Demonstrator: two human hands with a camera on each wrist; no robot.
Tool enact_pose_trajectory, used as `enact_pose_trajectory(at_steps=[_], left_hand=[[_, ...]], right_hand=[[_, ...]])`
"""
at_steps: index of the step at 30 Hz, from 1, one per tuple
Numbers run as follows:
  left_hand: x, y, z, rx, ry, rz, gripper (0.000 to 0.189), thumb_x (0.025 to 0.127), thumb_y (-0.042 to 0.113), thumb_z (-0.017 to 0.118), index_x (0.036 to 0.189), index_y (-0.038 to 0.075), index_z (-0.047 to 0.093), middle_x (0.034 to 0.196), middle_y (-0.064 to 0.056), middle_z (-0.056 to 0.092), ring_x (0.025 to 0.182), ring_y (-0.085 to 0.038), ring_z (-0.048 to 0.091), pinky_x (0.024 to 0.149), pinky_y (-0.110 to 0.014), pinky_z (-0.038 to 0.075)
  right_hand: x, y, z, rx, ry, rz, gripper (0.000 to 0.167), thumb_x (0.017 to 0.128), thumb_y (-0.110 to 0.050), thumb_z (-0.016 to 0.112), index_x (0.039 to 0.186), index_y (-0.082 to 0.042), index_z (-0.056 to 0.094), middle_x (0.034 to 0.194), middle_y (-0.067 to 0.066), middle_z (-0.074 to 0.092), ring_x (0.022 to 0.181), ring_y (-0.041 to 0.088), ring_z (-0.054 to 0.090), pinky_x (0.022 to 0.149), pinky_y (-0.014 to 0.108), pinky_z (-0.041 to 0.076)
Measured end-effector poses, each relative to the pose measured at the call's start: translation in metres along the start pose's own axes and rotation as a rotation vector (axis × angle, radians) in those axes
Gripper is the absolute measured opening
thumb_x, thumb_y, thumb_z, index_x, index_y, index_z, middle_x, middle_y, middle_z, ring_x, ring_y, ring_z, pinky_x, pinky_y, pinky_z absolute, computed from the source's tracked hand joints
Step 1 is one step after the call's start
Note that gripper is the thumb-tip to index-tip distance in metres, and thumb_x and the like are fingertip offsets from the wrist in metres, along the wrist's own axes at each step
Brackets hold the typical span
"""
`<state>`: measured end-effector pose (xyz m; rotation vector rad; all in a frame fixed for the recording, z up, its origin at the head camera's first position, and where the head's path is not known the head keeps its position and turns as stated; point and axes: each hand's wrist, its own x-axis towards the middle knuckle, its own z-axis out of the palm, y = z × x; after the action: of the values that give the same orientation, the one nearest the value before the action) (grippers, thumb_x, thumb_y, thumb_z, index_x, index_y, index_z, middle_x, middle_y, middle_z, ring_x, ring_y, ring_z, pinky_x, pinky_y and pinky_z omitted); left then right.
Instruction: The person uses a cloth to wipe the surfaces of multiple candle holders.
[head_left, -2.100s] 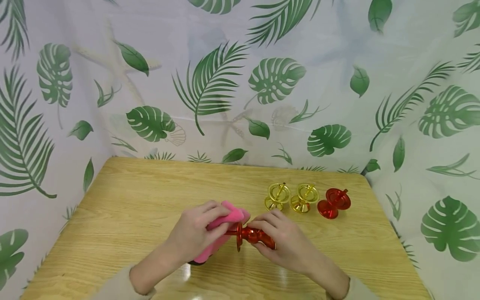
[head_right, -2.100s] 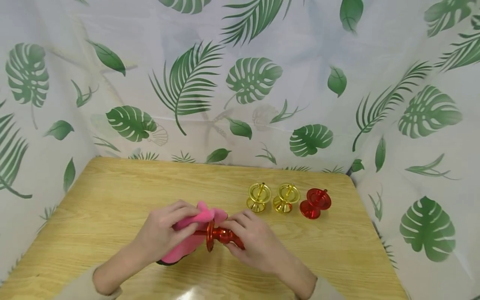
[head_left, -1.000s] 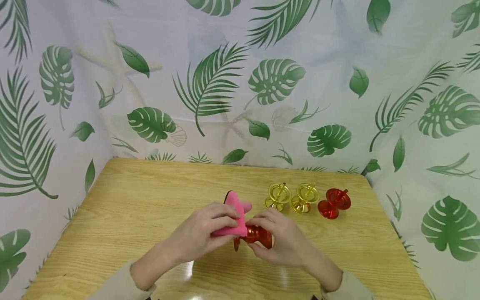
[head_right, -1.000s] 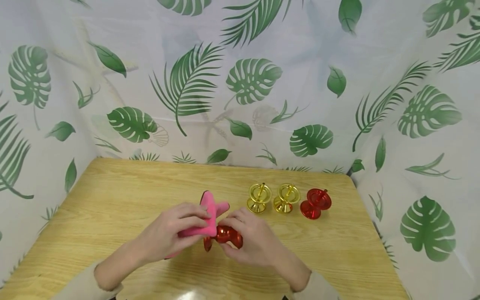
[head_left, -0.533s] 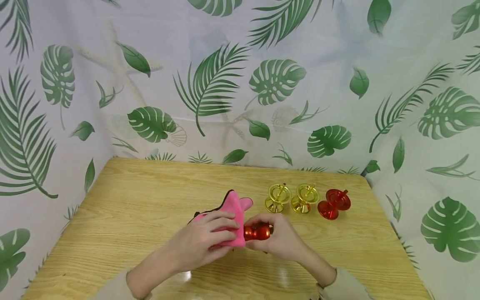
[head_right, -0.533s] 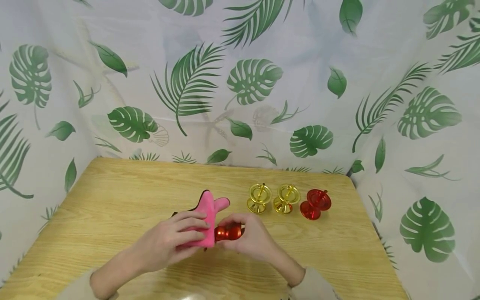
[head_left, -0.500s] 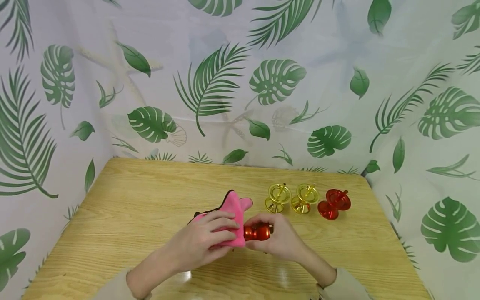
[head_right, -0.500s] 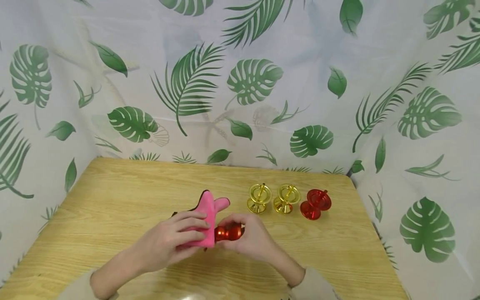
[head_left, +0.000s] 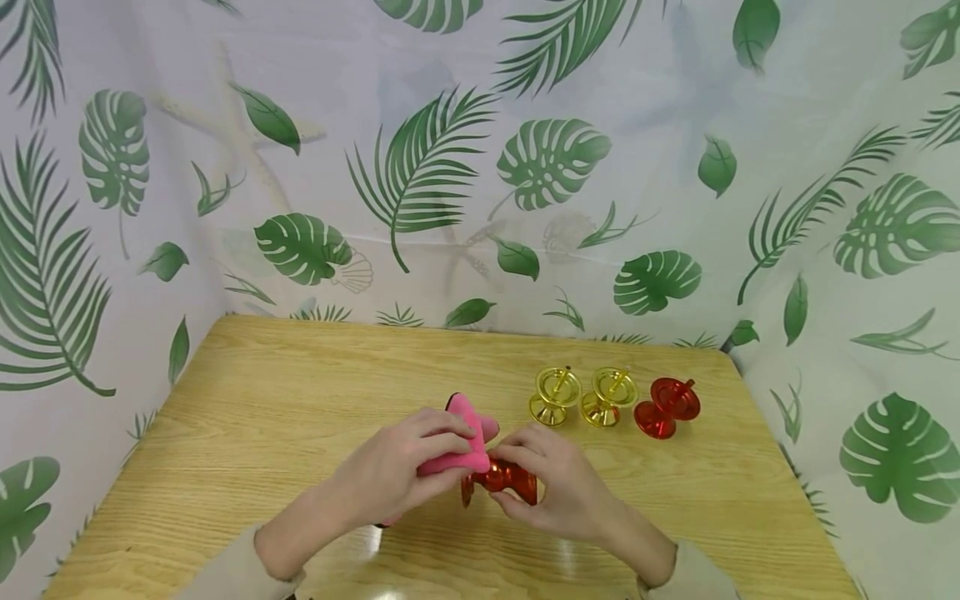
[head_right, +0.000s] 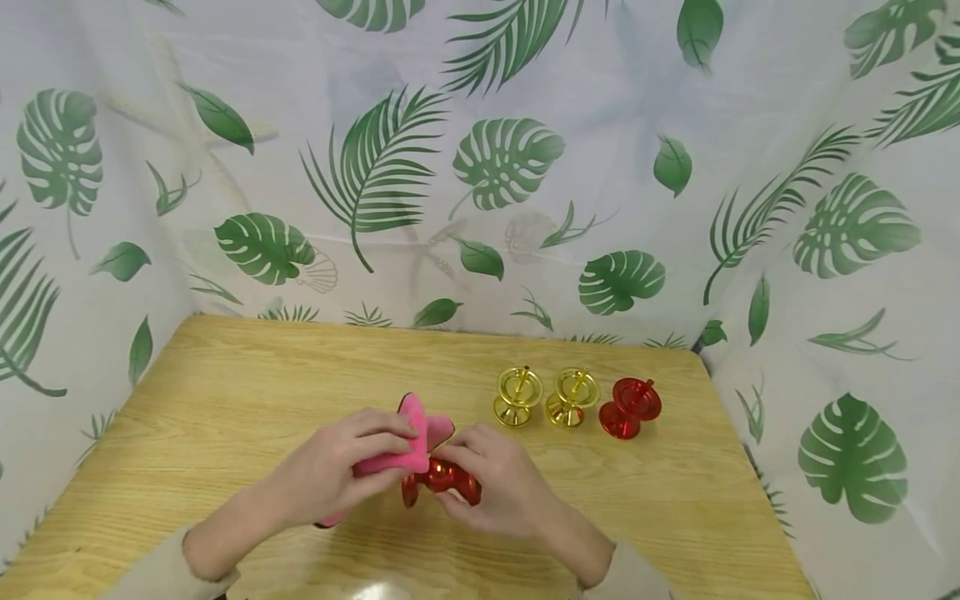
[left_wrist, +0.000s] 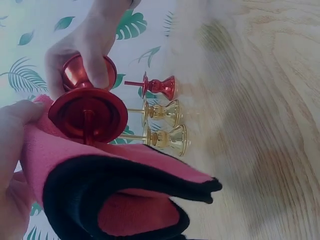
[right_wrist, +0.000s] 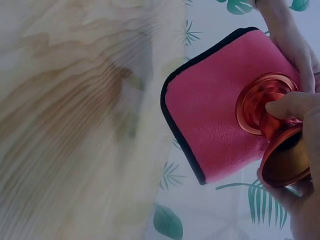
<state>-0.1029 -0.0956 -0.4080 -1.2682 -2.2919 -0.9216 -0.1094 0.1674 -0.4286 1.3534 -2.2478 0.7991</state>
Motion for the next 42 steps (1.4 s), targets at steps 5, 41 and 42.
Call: enact_pose_trajectory(at_steps=[5,41,42], left_hand=[[0.002,-0.001,0.0,-0.069,-0.03,-0.102,0.015,0.094,0.02,0.081,0.107,0.011,0.078,0.114,-0.001,0.077,0.109,-0.016,0.073,0.094,-0.027,0.063],[-0.01,0.007,0.004,0.392,0.079,0.381,0.037,0.07,0.021,0.096,0.101,0.017,0.077,0.115,0.002,0.078,0.114,-0.019,0.071,0.098,-0.029,0.062],[-0.009,0.006,0.004,0.376,0.079,0.364,0.038,0.069,0.021,0.096,0.102,0.017,0.077,0.114,0.002,0.078,0.113,-0.019,0.071,0.097,-0.029,0.062]], right_hand=[[-0.001,0.004,0.0,-0.191,0.039,-0.208,0.027,0.092,-0.026,0.074,0.111,-0.007,0.076,0.105,0.004,0.074,0.088,0.015,0.064,0.071,0.022,0.057],[0.001,0.001,0.0,0.435,-0.115,0.612,0.036,0.079,-0.013,0.091,0.112,-0.012,0.077,0.106,0.007,0.08,0.093,0.012,0.071,0.078,0.024,0.063],[0.0,0.0,0.0,0.406,-0.098,0.566,0.037,0.078,-0.011,0.091,0.112,-0.013,0.077,0.104,0.005,0.08,0.093,0.011,0.072,0.079,0.025,0.063]])
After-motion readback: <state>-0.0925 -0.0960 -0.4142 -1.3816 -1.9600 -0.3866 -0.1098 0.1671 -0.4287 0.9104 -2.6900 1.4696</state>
